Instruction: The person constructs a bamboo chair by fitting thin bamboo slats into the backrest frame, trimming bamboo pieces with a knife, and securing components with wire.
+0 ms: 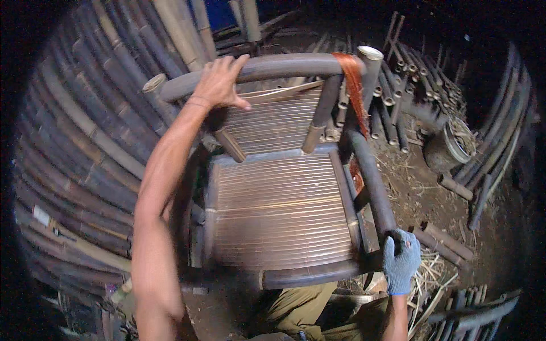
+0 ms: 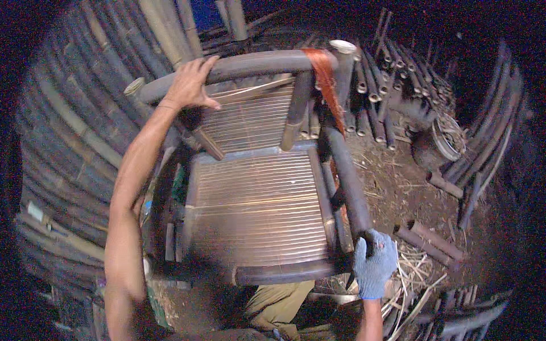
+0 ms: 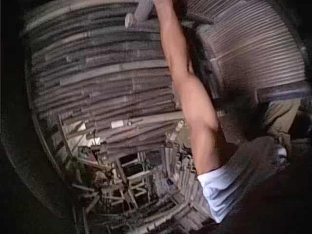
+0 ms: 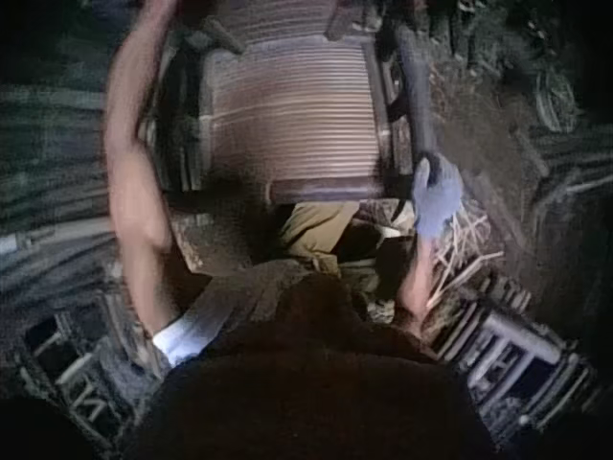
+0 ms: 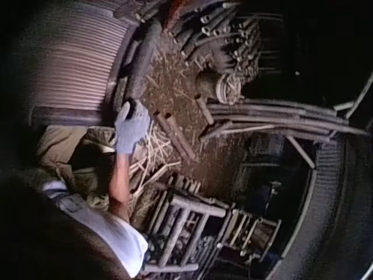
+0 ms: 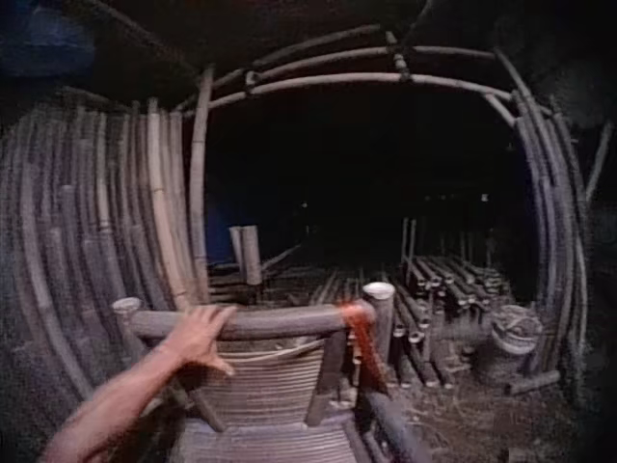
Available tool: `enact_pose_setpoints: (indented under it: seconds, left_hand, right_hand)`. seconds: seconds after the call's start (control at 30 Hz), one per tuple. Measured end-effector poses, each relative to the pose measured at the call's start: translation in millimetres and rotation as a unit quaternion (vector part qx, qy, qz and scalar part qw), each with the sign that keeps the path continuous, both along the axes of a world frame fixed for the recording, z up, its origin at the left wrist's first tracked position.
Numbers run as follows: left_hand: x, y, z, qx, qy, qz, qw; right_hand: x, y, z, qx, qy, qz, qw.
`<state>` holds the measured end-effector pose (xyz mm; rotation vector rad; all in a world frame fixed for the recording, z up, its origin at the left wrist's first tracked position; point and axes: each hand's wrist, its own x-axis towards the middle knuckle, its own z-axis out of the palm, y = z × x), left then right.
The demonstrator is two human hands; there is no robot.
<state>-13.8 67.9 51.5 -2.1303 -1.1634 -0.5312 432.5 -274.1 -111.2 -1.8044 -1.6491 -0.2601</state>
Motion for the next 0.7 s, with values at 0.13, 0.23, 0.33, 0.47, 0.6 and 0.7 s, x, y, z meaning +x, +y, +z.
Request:
enact_pose_setpoints:
  seconds: [0.13, 0.23, 0.33, 0.47, 0.6, 0.7]
  left_hand:
    - [23, -1, 5, -0.045, -0.003, 0.043, 0.998]
    - [31, -4, 11, -0.066, 0.015, 0.07, 0.995]
    - [26, -3, 5, -0.073, 0.006, 0.074, 0.995]
    - [25, -3, 5, -0.049, -0.028, 0.055, 0.997]
    - [28, -8, 2, -0.059, -0.037, 0.054, 0.996]
    - [21, -2, 18, -0.102, -0.008, 0.071, 0.992]
  right_hand:
    - [2, -4, 0, -0.006, -0.002, -0.029, 1.0]
    - [-3, -5, 2, -0.03, 0.001, -0.076, 0.997]
    - [-5, -3, 0, -0.037, -0.029, -0.096, 0.994]
    - [-12, 2, 4, -0.018, -0.048, -0.105, 0.993]
    - [-13, -4, 0, -0.051, -0.04, -0.129, 0.99]
    - [-17, 0, 0, -0.04, -0.038, -0.129, 0.99]
